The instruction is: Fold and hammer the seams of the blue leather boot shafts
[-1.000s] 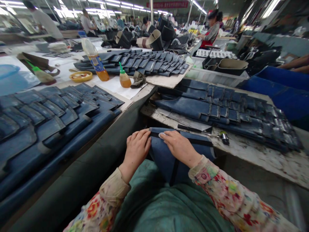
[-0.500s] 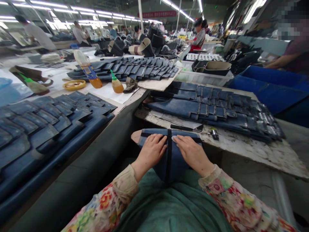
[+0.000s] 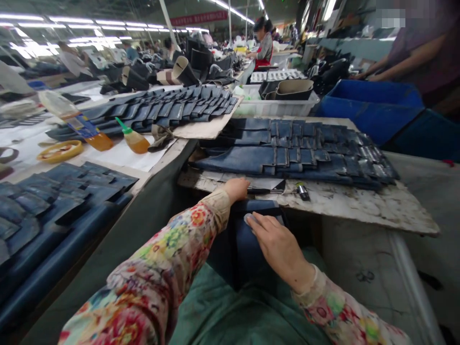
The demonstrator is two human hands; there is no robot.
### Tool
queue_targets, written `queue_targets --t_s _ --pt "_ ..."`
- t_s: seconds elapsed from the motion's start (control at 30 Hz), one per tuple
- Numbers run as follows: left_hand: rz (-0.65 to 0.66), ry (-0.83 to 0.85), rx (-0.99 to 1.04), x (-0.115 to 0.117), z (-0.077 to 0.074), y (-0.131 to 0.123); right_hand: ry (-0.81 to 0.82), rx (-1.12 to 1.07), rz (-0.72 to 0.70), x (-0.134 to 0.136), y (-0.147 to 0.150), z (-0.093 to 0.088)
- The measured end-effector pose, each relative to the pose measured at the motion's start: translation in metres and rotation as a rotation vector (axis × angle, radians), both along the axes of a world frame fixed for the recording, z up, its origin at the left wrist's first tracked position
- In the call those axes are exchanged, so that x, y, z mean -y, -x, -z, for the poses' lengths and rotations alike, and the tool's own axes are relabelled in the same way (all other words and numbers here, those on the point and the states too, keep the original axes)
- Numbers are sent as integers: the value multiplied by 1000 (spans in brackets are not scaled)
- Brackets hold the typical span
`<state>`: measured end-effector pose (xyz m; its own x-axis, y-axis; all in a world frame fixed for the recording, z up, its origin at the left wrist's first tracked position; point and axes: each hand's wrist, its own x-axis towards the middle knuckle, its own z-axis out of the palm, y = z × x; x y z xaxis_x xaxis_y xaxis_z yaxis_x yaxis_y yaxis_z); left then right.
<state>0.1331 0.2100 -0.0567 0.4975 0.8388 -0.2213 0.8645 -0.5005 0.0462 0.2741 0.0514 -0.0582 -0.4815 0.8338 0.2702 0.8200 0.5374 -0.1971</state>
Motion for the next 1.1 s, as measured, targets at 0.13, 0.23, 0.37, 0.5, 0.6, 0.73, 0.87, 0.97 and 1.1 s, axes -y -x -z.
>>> queue_targets --t_s 0.13,0.23,0.37,0.5,0.6,0.73,0.87,0.97,1.1 --pt "31 97 -93 -25 27 -34 32 -1 10 -2 0 -3" --pt "46 89 -96 -27 30 -50 47 -7 11 -3 1 -5" --pt "51 17 -21 -14 12 -65 70 -27 16 -5 1 -8" --pt "31 -37 46 11 -20 -58 79 -49 4 -6 0 -11" --pt "-25 -35 94 38 -42 -21 53 -44 0 -3 -3 -9" --pt "-241 44 278 93 -60 60 5 -15 31 8 -12 -5" --pt "-567 263 509 161 -72 117 -23 -20 58 18 -20 -1" --pt "-729 368 691 204 -80 126 -21 -7 68 21 -20 0" --pt "-822 275 868 237 -73 122 -33 -8 69 21 -21 1"
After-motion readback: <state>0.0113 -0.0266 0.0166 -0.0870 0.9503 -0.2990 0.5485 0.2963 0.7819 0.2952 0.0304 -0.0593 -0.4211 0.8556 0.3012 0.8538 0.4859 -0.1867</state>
